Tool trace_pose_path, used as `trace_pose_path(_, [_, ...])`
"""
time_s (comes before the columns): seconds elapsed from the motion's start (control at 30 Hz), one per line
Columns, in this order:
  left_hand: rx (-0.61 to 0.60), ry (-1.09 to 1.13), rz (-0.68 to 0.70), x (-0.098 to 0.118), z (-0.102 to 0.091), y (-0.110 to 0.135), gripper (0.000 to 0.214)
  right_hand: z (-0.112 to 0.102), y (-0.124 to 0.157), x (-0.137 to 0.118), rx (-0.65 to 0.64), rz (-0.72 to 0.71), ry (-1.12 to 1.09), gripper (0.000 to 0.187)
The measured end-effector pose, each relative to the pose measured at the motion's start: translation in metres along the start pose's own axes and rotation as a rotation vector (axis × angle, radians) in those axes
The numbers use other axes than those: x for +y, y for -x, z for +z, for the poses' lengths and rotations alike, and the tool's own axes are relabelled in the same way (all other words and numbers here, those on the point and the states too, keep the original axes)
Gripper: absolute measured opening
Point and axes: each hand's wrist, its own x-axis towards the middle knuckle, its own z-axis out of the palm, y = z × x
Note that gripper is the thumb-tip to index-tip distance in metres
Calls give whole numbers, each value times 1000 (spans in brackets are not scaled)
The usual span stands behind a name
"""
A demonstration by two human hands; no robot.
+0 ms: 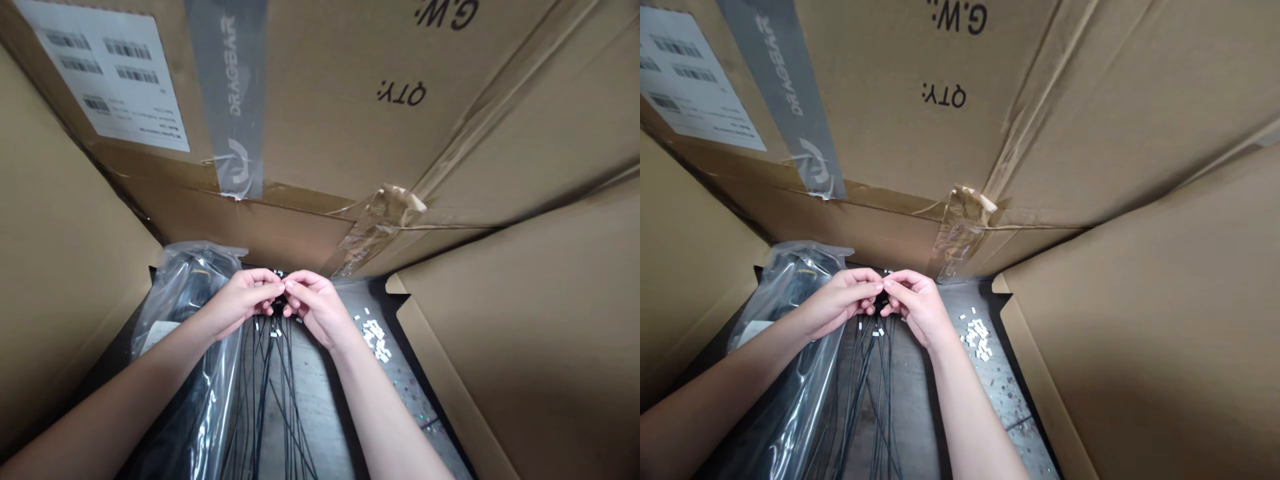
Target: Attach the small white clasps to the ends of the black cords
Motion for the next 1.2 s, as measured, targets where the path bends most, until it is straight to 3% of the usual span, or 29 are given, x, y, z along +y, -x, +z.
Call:
trace_pose_path(0.4, [-11,-77,77,-3,-1,-2,35,1,1,-4,7,33,-57,26])
trace_pose_path(1.0, [114,-220,204,-5,-2,-4,25,-1,1,-1,-37,13,-9,24])
trace_pose_path(1.2, [180,-238,248,-6,-2,-4,28,0,4,-2,-67,37,12,31])
